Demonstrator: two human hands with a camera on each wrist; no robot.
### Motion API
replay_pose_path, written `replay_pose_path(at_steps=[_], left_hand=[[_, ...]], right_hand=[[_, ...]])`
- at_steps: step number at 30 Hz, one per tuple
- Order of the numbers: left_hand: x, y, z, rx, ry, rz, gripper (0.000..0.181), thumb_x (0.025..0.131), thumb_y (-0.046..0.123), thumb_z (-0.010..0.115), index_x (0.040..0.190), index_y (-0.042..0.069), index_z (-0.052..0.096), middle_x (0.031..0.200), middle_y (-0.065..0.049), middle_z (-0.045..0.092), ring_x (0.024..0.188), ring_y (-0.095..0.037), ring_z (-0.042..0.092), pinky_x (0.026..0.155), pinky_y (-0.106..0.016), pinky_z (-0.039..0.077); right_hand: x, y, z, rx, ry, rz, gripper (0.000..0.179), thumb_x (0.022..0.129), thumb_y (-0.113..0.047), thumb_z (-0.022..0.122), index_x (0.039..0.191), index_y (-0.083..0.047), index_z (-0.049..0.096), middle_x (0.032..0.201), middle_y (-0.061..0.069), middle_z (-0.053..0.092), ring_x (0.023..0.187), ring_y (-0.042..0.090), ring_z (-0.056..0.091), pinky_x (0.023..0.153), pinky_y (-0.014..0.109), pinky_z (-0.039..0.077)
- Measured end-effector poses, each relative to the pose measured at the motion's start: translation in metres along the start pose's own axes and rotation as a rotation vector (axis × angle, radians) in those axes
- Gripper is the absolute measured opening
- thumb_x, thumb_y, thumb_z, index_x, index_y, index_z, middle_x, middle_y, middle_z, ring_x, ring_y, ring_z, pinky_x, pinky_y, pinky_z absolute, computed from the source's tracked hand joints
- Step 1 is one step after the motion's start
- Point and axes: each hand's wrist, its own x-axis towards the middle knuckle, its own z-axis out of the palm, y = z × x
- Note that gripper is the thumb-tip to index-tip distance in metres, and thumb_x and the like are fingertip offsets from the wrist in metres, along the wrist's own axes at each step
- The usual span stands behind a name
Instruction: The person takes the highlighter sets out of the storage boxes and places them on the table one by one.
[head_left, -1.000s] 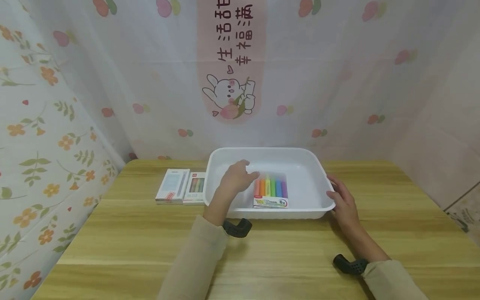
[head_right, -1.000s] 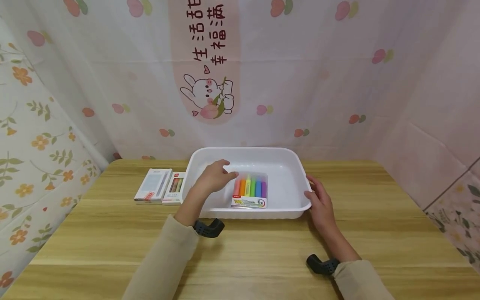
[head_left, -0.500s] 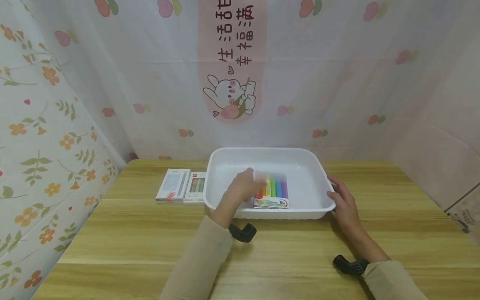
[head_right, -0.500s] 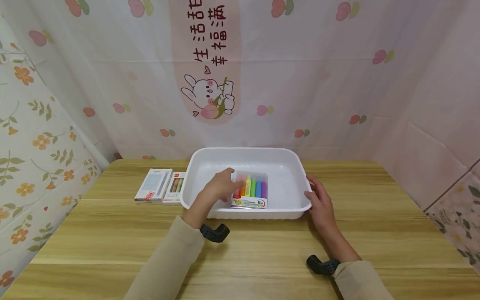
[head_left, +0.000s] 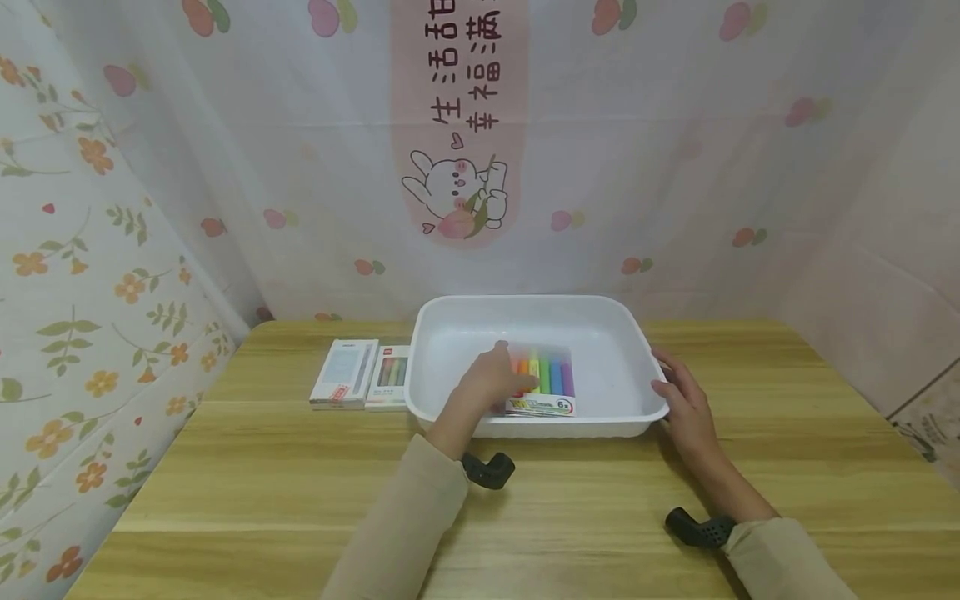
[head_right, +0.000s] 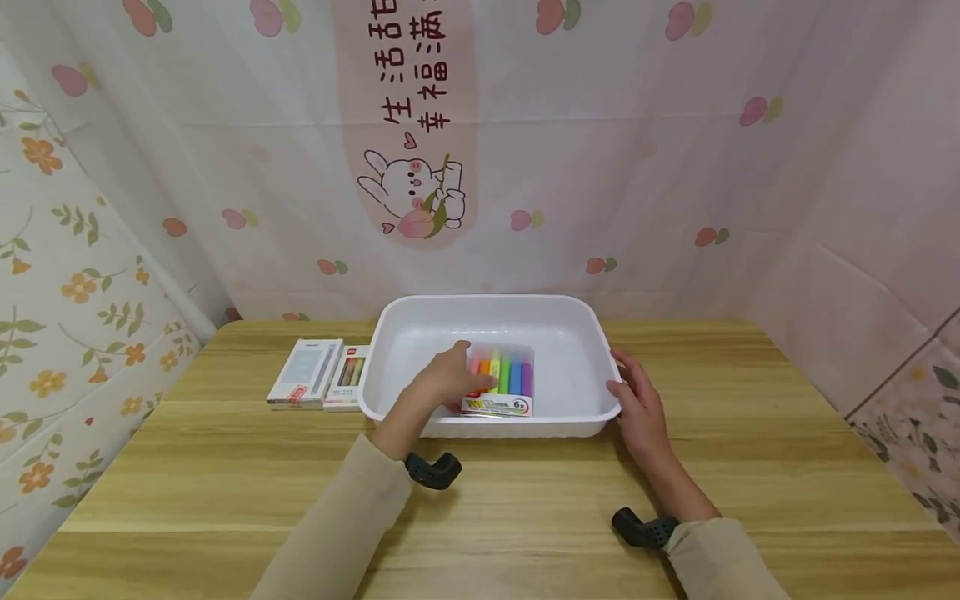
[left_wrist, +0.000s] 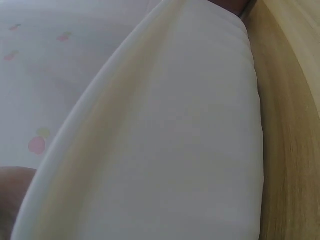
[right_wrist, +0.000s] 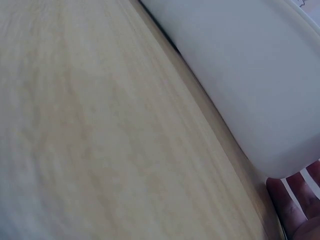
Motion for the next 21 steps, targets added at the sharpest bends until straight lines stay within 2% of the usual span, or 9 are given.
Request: replay_pose_path(at_steps=[3, 5, 13, 21], left_hand=[[0.0013, -0.0014, -0.0003, -0.021, 0.01, 0.016, 0.076, 0.088, 0.033, 0.077, 0.149, 0.007, 0.039, 0.123, -0.014, 0.062, 0.097, -0.024, 0.062, 0.08, -0.034, 0.06], [0.0019, -0.0022, -0.0003, -0.038, 0.014, 0.021, 0.076, 0.087, 0.031, 0.078, 0.149, 0.007, 0.039, 0.125, -0.014, 0.062, 0.099, -0.025, 0.062, 0.083, -0.036, 0.061], [0.0037, -0.0054, -0.0004, -0.073, 0.0, 0.012, 0.08, 0.086, 0.029, 0.08, 0.151, 0.009, 0.037, 0.128, -0.014, 0.061, 0.092, -0.023, 0.064, 0.07, -0.032, 0.062], [0.0052, -0.0056, -0.0044, -0.065, -0.03, 0.002, 0.095, 0.087, 0.03, 0.079, 0.16, 0.009, 0.022, 0.136, -0.016, 0.057, 0.099, -0.025, 0.061, 0.069, -0.031, 0.059]], right_hand=[[0.0004, -0.0005, 0.0003, 0.0, -0.002, -0.008, 0.05, 0.109, -0.019, 0.036, 0.158, -0.012, 0.032, 0.159, 0.025, 0.036, 0.109, -0.012, 0.05, 0.08, 0.009, 0.051], [0.0004, -0.0007, 0.0003, 0.004, -0.003, -0.009, 0.05, 0.109, -0.019, 0.036, 0.158, -0.011, 0.032, 0.159, 0.026, 0.036, 0.109, -0.011, 0.051, 0.08, 0.009, 0.052], [-0.0002, -0.0017, 0.0, 0.013, 0.001, 0.006, 0.05, 0.109, -0.02, 0.036, 0.157, -0.01, 0.033, 0.159, 0.027, 0.035, 0.107, -0.011, 0.051, 0.078, 0.01, 0.053], [-0.0003, -0.0012, -0.0006, -0.005, -0.007, 0.002, 0.05, 0.109, -0.021, 0.035, 0.157, -0.011, 0.032, 0.16, 0.025, 0.035, 0.112, -0.006, 0.051, 0.08, 0.009, 0.052]])
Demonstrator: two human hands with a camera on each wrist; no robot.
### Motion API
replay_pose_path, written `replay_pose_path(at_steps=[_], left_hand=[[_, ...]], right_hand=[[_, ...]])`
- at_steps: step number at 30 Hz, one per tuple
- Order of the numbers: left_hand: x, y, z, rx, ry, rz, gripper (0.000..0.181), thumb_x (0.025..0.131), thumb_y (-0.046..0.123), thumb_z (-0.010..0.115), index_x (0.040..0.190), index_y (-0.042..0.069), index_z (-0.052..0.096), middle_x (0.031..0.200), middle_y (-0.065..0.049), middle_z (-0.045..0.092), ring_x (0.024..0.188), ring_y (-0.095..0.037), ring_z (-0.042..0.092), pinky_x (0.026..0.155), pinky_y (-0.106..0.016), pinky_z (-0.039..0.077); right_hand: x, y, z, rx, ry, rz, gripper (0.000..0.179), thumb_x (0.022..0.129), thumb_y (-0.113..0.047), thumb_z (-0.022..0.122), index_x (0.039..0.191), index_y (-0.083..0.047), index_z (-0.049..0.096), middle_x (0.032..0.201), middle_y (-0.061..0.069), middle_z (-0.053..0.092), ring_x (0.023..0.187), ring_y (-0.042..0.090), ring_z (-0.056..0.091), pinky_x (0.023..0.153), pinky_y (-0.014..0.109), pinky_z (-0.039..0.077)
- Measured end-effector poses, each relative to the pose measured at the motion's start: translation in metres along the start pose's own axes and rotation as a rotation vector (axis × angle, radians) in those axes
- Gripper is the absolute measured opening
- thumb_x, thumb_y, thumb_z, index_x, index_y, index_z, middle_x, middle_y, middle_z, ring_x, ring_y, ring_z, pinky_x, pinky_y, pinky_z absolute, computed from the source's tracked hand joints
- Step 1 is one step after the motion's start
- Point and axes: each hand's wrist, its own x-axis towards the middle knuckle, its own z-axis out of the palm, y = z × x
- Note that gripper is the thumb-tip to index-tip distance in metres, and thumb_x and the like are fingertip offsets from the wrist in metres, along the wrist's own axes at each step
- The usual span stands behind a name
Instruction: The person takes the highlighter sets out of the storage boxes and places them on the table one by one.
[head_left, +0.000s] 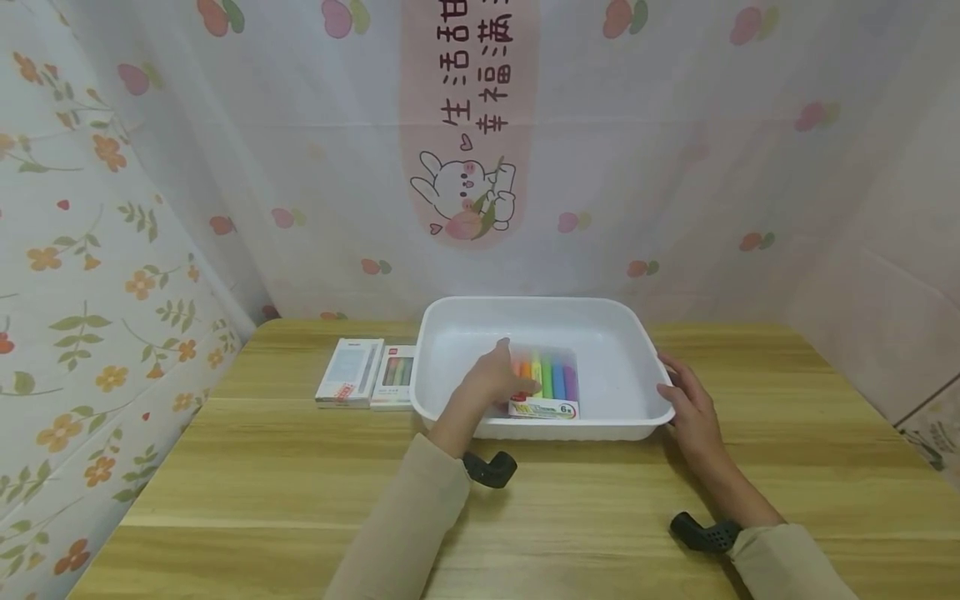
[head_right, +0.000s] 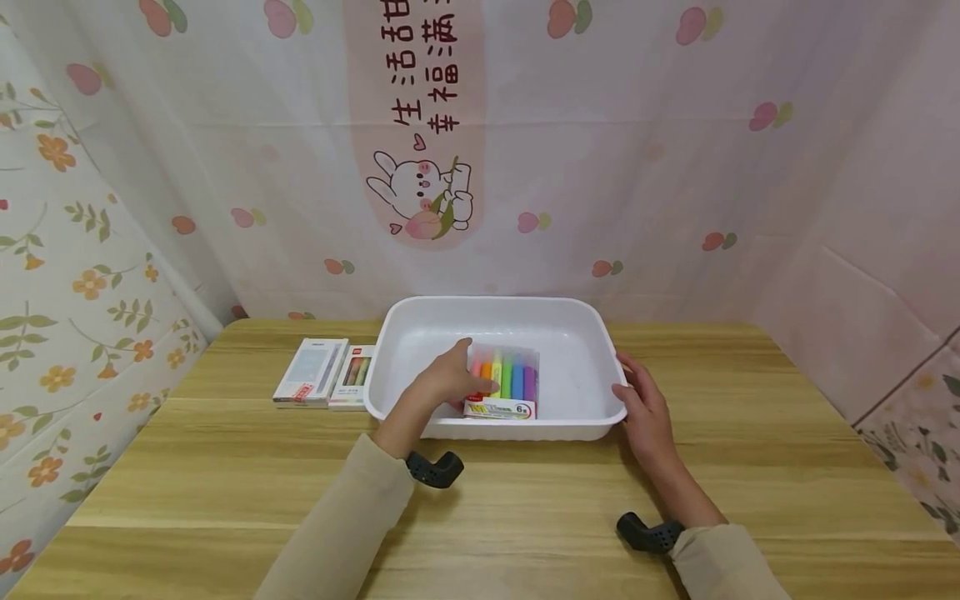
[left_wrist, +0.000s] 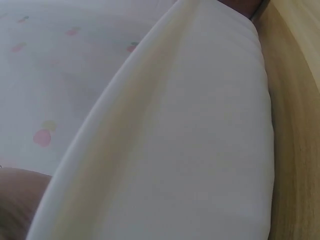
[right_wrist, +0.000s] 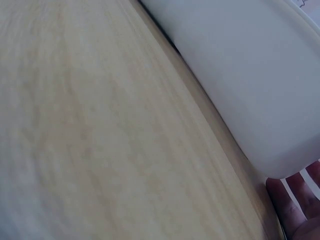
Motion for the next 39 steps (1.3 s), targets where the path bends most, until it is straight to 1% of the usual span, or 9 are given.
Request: replay_pose_path(at_steps=[4, 7, 10, 12, 14, 18, 24, 32, 39], left_hand=[[-0.002, 0.0, -0.003, 0.012, -0.01, 0.006, 0.094, 0.086, 0.029, 0.08, 0.16, 0.01, 0.025, 0.136, -0.016, 0.057, 0.098, -0.025, 0.061, 0.066, -0.031, 0.059], [-0.004, 0.0, -0.007, 0.02, -0.003, 0.023, 0.091, 0.086, 0.027, 0.08, 0.158, 0.009, 0.028, 0.133, -0.015, 0.059, 0.097, -0.024, 0.061, 0.065, -0.03, 0.058], [-0.004, 0.0, -0.012, 0.017, 0.009, 0.046, 0.089, 0.086, 0.024, 0.08, 0.158, 0.011, 0.029, 0.134, -0.014, 0.059, 0.097, -0.023, 0.061, 0.069, -0.03, 0.058], [-0.003, 0.0, -0.016, 0.001, 0.011, 0.06, 0.088, 0.087, 0.022, 0.079, 0.158, 0.012, 0.029, 0.135, -0.014, 0.058, 0.097, -0.023, 0.062, 0.073, -0.031, 0.059], [-0.002, -0.001, -0.019, -0.021, 0.01, 0.068, 0.088, 0.087, 0.02, 0.079, 0.159, 0.015, 0.028, 0.137, -0.014, 0.058, 0.099, -0.023, 0.062, 0.078, -0.033, 0.06], [-0.002, -0.002, -0.026, -0.066, 0.002, 0.066, 0.088, 0.086, 0.017, 0.079, 0.158, 0.018, 0.028, 0.136, -0.015, 0.057, 0.096, -0.023, 0.062, 0.077, -0.034, 0.061], [-0.001, -0.006, -0.032, -0.134, -0.026, 0.058, 0.093, 0.089, 0.015, 0.077, 0.161, 0.019, 0.018, 0.128, -0.016, 0.057, 0.091, -0.023, 0.065, 0.074, -0.033, 0.062], [-0.005, -0.008, -0.041, -0.166, 0.018, 0.114, 0.09, 0.091, 0.014, 0.074, 0.161, 0.021, 0.018, 0.127, -0.015, 0.057, 0.093, -0.023, 0.066, 0.074, -0.032, 0.062], [-0.011, -0.01, -0.049, -0.197, 0.059, 0.12, 0.088, 0.092, 0.014, 0.073, 0.16, 0.022, 0.019, 0.126, -0.015, 0.059, 0.094, -0.024, 0.067, 0.073, -0.032, 0.062]], right_hand=[[-0.001, 0.001, 0.001, -0.04, -0.001, 0.001, 0.05, 0.109, -0.023, 0.034, 0.158, -0.013, 0.032, 0.161, 0.024, 0.035, 0.121, 0.006, 0.052, 0.081, 0.009, 0.051], [-0.001, 0.001, 0.002, -0.05, -0.004, 0.002, 0.05, 0.109, -0.024, 0.033, 0.158, -0.013, 0.031, 0.16, 0.024, 0.035, 0.128, 0.021, 0.053, 0.081, 0.008, 0.051], [0.0, 0.001, 0.001, -0.04, -0.004, 0.008, 0.051, 0.109, -0.024, 0.033, 0.159, -0.013, 0.031, 0.161, 0.025, 0.034, 0.131, 0.03, 0.05, 0.081, 0.008, 0.05], [0.0, 0.0, 0.001, -0.029, -0.003, 0.011, 0.051, 0.109, -0.023, 0.034, 0.159, -0.013, 0.031, 0.161, 0.025, 0.034, 0.129, 0.024, 0.052, 0.08, 0.008, 0.05], [0.001, 0.0, 0.001, -0.022, -0.001, 0.009, 0.05, 0.109, -0.022, 0.034, 0.158, -0.013, 0.031, 0.16, 0.025, 0.035, 0.121, 0.009, 0.055, 0.08, 0.008, 0.051], [0.0, 0.002, 0.001, -0.014, 0.003, -0.002, 0.05, 0.109, -0.02, 0.035, 0.158, -0.011, 0.032, 0.158, 0.027, 0.037, 0.107, -0.012, 0.051, 0.079, 0.009, 0.052], [-0.001, 0.002, 0.001, -0.007, 0.007, 0.002, 0.05, 0.109, -0.021, 0.035, 0.158, -0.011, 0.032, 0.158, 0.027, 0.036, 0.106, -0.013, 0.051, 0.079, 0.009, 0.052], [0.0, 0.002, 0.0, -0.003, 0.004, -0.015, 0.05, 0.109, -0.021, 0.035, 0.158, -0.011, 0.032, 0.159, 0.028, 0.036, 0.105, -0.013, 0.052, 0.078, 0.009, 0.053], [-0.001, 0.001, 0.0, -0.038, 0.007, -0.019, 0.05, 0.109, -0.022, 0.035, 0.158, -0.011, 0.032, 0.158, 0.028, 0.036, 0.105, -0.015, 0.05, 0.078, 0.009, 0.052]])
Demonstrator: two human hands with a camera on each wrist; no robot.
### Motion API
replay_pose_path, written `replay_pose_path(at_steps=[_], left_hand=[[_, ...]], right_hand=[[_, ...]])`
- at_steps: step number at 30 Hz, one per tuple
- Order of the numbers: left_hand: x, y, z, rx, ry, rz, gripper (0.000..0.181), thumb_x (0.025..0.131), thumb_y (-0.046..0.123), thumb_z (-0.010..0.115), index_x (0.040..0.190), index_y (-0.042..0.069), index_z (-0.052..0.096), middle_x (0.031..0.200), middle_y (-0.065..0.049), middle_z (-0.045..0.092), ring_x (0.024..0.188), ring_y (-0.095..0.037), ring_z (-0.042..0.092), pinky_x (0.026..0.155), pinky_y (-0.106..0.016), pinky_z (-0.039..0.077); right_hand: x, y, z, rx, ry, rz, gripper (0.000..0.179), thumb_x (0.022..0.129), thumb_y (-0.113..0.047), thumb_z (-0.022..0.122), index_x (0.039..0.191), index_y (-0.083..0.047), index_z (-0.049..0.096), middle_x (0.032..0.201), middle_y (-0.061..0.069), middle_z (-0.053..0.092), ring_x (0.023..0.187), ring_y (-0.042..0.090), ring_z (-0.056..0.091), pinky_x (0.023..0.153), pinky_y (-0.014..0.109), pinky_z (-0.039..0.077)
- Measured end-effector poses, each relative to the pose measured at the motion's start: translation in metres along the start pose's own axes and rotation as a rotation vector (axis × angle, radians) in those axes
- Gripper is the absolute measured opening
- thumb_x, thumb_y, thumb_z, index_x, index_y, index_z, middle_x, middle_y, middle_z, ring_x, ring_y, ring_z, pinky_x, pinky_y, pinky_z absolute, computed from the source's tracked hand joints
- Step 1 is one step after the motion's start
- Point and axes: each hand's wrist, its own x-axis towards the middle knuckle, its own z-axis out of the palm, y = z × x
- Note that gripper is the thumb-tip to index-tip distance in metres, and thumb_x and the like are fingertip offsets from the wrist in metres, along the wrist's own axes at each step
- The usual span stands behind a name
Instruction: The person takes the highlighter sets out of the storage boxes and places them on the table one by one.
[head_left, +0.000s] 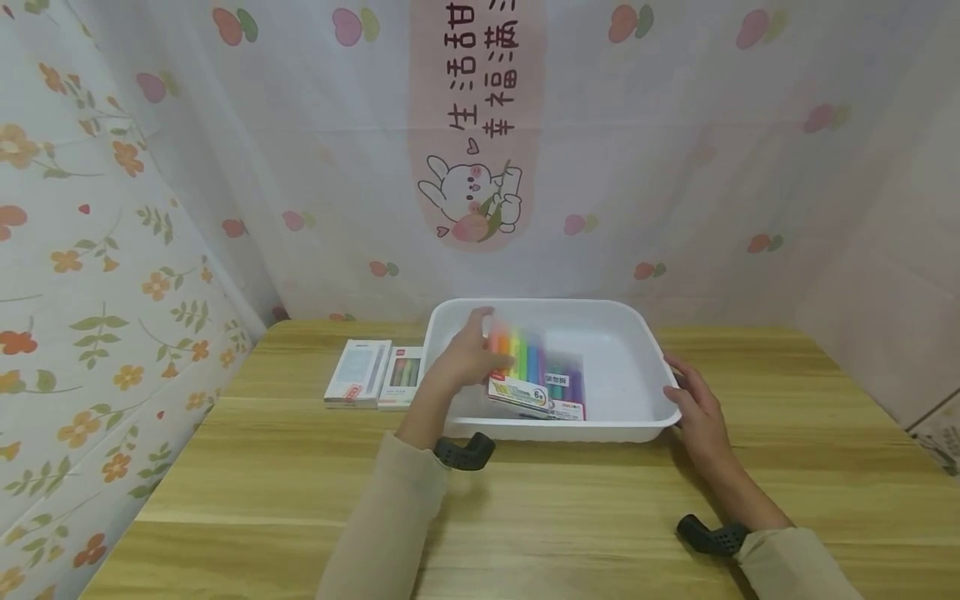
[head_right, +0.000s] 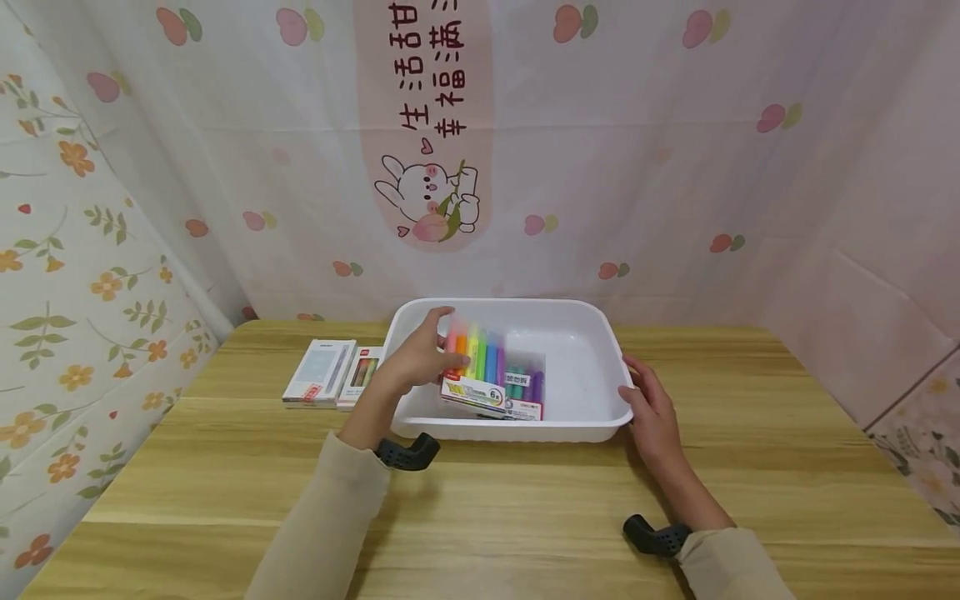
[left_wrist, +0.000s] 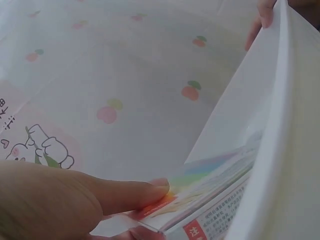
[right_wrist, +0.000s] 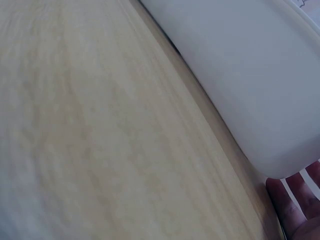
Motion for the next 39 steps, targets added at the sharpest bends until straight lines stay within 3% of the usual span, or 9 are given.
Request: replay_pose_path(at_steps=[6, 10, 14, 17, 21, 25, 30, 39], left_hand=[[-0.003, -0.001, -0.005, -0.019, 0.067, 0.027, 0.088, 0.092, 0.013, 0.072, 0.161, 0.024, 0.019, 0.137, -0.018, 0.056, 0.105, -0.027, 0.067, 0.08, -0.036, 0.063], [-0.003, 0.001, -0.001, -0.029, 0.098, 0.074, 0.088, 0.092, 0.014, 0.072, 0.162, 0.027, 0.02, 0.132, -0.016, 0.058, 0.1, -0.025, 0.067, 0.078, -0.035, 0.062], [-0.003, 0.0, -0.001, -0.035, 0.117, 0.133, 0.087, 0.093, 0.018, 0.072, 0.162, 0.03, 0.021, 0.125, -0.015, 0.06, 0.091, -0.021, 0.066, 0.076, -0.031, 0.059], [-0.009, -0.003, -0.008, -0.046, 0.144, 0.158, 0.086, 0.093, 0.019, 0.072, 0.162, 0.03, 0.022, 0.128, -0.015, 0.06, 0.093, -0.021, 0.067, 0.079, -0.032, 0.06], [-0.017, -0.005, -0.015, -0.091, 0.18, 0.187, 0.082, 0.093, 0.019, 0.072, 0.16, 0.03, 0.027, 0.131, -0.016, 0.061, 0.101, -0.026, 0.071, 0.082, -0.036, 0.062], [-0.023, -0.008, -0.022, -0.164, 0.165, 0.225, 0.079, 0.093, 0.019, 0.072, 0.159, 0.031, 0.03, 0.133, -0.016, 0.061, 0.107, -0.03, 0.071, 0.086, -0.037, 0.062], [-0.035, -0.017, -0.038, -0.225, 0.165, 0.175, 0.076, 0.093, 0.024, 0.074, 0.156, 0.04, 0.035, 0.138, -0.01, 0.06, 0.114, -0.025, 0.07, 0.09, -0.036, 0.061], [-0.049, -0.046, -0.066, -0.164, 0.197, 0.137, 0.07, 0.093, 0.032, 0.073, 0.155, 0.037, 0.04, 0.142, -0.008, 0.06, 0.126, -0.028, 0.064, 0.09, -0.037, 0.061]], right_hand=[[0.001, -0.001, 0.004, 0.029, -0.002, 0.011, 0.049, 0.108, -0.018, 0.036, 0.156, -0.009, 0.033, 0.156, 0.03, 0.039, 0.101, -0.014, 0.054, 0.076, 0.011, 0.053], [-0.002, 0.002, -0.002, -0.007, 0.006, 0.017, 0.05, 0.109, -0.021, 0.035, 0.157, -0.012, 0.032, 0.155, 0.029, 0.039, 0.102, -0.015, 0.051, 0.077, 0.009, 0.051], [-0.004, 0.006, -0.006, -0.018, 0.021, 0.002, 0.049, 0.109, -0.022, 0.035, 0.157, -0.013, 0.034, 0.15, 0.018, 0.045, 0.103, -0.014, 0.052, 0.076, 0.009, 0.052], [-0.002, 0.005, -0.003, 0.007, 0.012, -0.016, 0.048, 0.109, -0.021, 0.037, 0.156, -0.013, 0.035, 0.145, 0.012, 0.047, 0.103, -0.014, 0.053, 0.075, 0.01, 0.053], [0.0, 0.001, 0.0, 0.034, -0.01, -0.021, 0.049, 0.109, -0.022, 0.037, 0.157, -0.012, 0.035, 0.152, 0.024, 0.042, 0.105, -0.014, 0.054, 0.077, 0.011, 0.054], [-0.001, 0.0, 0.0, 0.027, -0.006, -0.002, 0.049, 0.109, -0.021, 0.035, 0.157, -0.012, 0.033, 0.153, 0.033, 0.037, 0.104, -0.014, 0.052, 0.077, 0.01, 0.053], [-0.002, -0.001, 0.001, 0.024, -0.005, 0.006, 0.049, 0.109, -0.02, 0.034, 0.158, -0.012, 0.032, 0.154, 0.033, 0.037, 0.105, -0.014, 0.051, 0.077, 0.01, 0.053], [-0.001, 0.003, 0.001, -0.001, 0.01, -0.003, 0.048, 0.109, -0.02, 0.034, 0.157, -0.012, 0.034, 0.151, 0.03, 0.04, 0.104, -0.014, 0.053, 0.076, 0.011, 0.054]])
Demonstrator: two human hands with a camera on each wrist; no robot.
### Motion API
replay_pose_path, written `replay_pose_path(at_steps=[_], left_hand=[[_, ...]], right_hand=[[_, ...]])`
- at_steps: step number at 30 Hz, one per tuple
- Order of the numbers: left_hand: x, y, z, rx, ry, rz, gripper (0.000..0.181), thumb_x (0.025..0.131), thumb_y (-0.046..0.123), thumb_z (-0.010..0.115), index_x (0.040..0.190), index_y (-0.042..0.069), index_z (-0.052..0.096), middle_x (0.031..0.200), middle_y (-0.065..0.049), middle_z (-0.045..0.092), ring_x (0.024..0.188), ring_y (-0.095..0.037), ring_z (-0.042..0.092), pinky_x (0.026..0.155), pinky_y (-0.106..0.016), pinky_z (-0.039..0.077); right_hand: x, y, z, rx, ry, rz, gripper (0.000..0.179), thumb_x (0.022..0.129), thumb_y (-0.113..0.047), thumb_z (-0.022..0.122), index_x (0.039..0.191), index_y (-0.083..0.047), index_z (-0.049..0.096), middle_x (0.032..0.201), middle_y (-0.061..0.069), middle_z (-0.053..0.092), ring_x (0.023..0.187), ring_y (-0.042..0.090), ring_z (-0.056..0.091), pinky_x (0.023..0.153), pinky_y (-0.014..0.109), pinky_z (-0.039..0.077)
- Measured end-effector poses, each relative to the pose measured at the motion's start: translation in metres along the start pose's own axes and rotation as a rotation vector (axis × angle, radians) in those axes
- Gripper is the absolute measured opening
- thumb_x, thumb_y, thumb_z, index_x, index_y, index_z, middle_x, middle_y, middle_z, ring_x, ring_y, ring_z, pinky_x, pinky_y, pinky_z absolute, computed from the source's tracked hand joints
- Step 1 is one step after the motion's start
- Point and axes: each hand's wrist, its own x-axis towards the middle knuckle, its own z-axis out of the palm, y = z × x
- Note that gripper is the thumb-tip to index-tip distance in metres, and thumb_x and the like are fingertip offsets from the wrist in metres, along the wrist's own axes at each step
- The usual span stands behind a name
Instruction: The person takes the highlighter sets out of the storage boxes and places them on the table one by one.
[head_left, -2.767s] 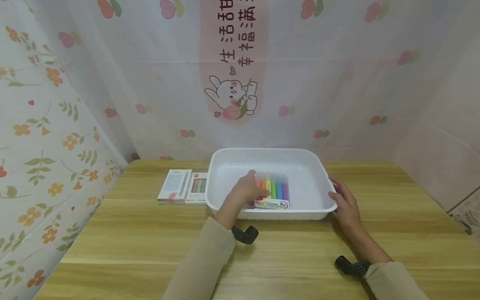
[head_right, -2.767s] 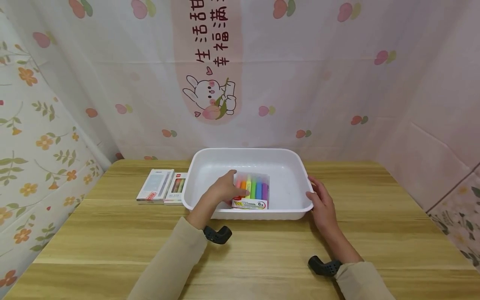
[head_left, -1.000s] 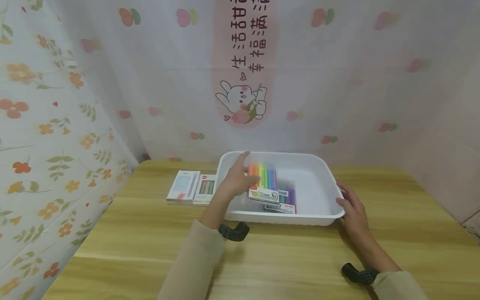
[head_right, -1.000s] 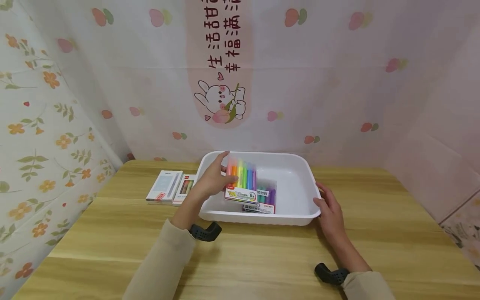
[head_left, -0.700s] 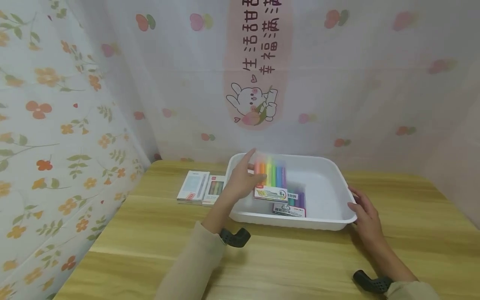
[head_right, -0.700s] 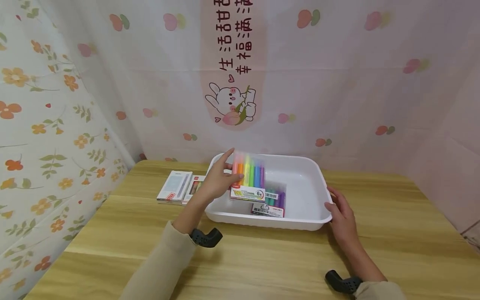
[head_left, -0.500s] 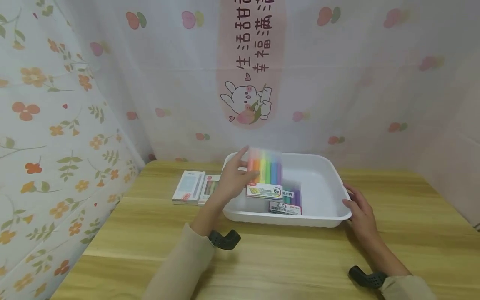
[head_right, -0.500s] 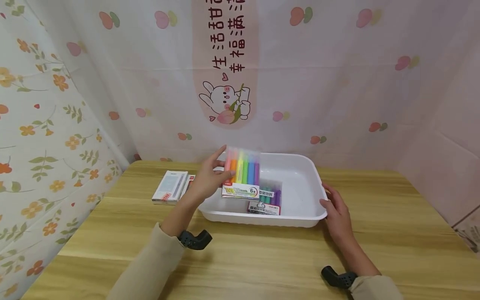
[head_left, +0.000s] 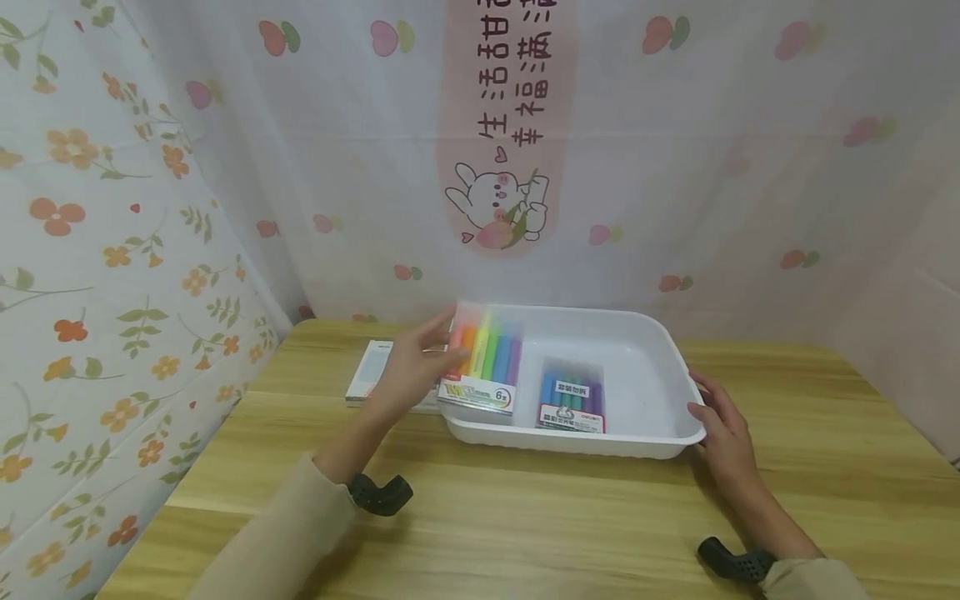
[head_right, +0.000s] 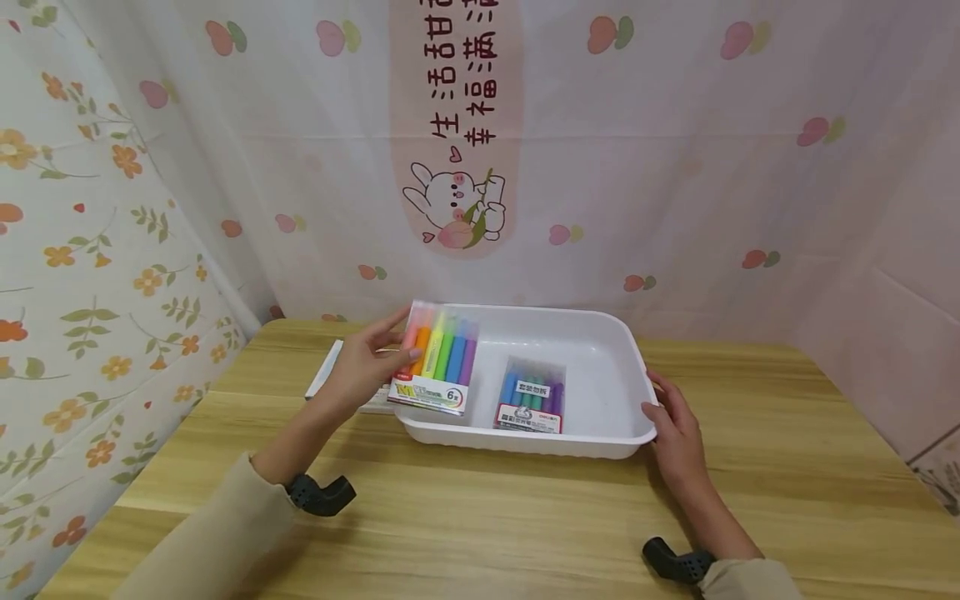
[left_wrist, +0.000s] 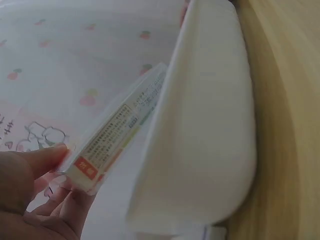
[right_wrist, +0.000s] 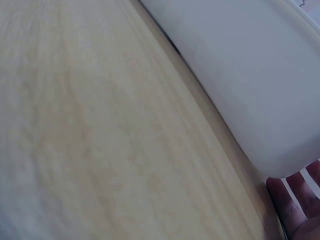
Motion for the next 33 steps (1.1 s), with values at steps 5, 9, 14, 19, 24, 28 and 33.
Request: replay_pose_path(at_steps=[5, 9, 14, 19, 24, 28, 33], left_hand=[[-0.006, -0.014, -0.009, -0.019, 0.029, -0.025, 0.063, 0.094, 0.028, 0.072, 0.151, 0.032, 0.047, 0.141, -0.011, 0.062, 0.125, -0.03, 0.064, 0.093, -0.038, 0.06], [-0.011, -0.021, -0.014, -0.064, 0.08, -0.053, 0.059, 0.093, 0.029, 0.073, 0.148, 0.03, 0.052, 0.146, -0.009, 0.06, 0.127, -0.03, 0.063, 0.092, -0.036, 0.059], [-0.015, -0.024, -0.022, -0.112, 0.091, -0.113, 0.058, 0.095, 0.033, 0.071, 0.149, 0.026, 0.051, 0.15, -0.01, 0.055, 0.131, -0.028, 0.06, 0.095, -0.033, 0.058], [-0.021, -0.028, -0.035, -0.175, 0.084, -0.174, 0.057, 0.099, 0.031, 0.065, 0.152, 0.026, 0.046, 0.147, -0.014, 0.057, 0.119, -0.027, 0.067, 0.086, -0.027, 0.06], [-0.025, -0.033, -0.052, -0.229, 0.077, -0.21, 0.059, 0.101, 0.029, 0.062, 0.156, 0.026, 0.041, 0.149, -0.016, 0.053, 0.106, -0.011, 0.066, 0.081, -0.018, 0.058], [-0.023, -0.031, -0.068, -0.206, 0.082, -0.201, 0.06, 0.101, 0.032, 0.062, 0.157, 0.026, 0.039, 0.15, -0.016, 0.052, 0.105, -0.009, 0.062, 0.078, -0.015, 0.052], [-0.023, -0.028, -0.081, -0.159, 0.09, -0.203, 0.063, 0.101, 0.035, 0.062, 0.158, 0.026, 0.036, 0.155, -0.015, 0.047, 0.111, -0.012, 0.058, 0.079, -0.017, 0.048]], right_hand=[[-0.001, 0.0, 0.0, -0.003, 0.001, 0.008, 0.049, 0.109, -0.021, 0.034, 0.158, -0.013, 0.033, 0.151, 0.029, 0.04, 0.104, -0.014, 0.052, 0.076, 0.01, 0.053], [-0.002, 0.0, 0.001, 0.007, 0.003, 0.003, 0.049, 0.109, -0.021, 0.034, 0.157, -0.012, 0.033, 0.151, 0.03, 0.04, 0.104, -0.014, 0.052, 0.076, 0.01, 0.053], [-0.003, 0.001, 0.001, 0.023, 0.009, 0.001, 0.048, 0.109, -0.021, 0.036, 0.157, -0.012, 0.035, 0.148, 0.025, 0.042, 0.105, -0.012, 0.054, 0.076, 0.011, 0.054], [-0.004, 0.0, 0.001, 0.022, 0.003, 0.002, 0.049, 0.109, -0.021, 0.035, 0.157, -0.013, 0.034, 0.148, 0.026, 0.041, 0.106, -0.013, 0.053, 0.077, 0.01, 0.053], [-0.003, 0.0, 0.001, 0.01, -0.006, 0.008, 0.049, 0.11, -0.022, 0.033, 0.158, -0.013, 0.032, 0.153, 0.031, 0.038, 0.106, -0.015, 0.05, 0.077, 0.008, 0.052], [-0.002, 0.0, 0.001, 0.007, -0.004, 0.006, 0.049, 0.11, -0.022, 0.034, 0.158, -0.013, 0.033, 0.153, 0.032, 0.038, 0.104, -0.015, 0.052, 0.077, 0.009, 0.053], [0.0, -0.001, 0.0, -0.001, -0.005, 0.004, 0.049, 0.109, -0.022, 0.033, 0.158, -0.014, 0.032, 0.152, 0.032, 0.039, 0.103, -0.015, 0.052, 0.076, 0.009, 0.053]])
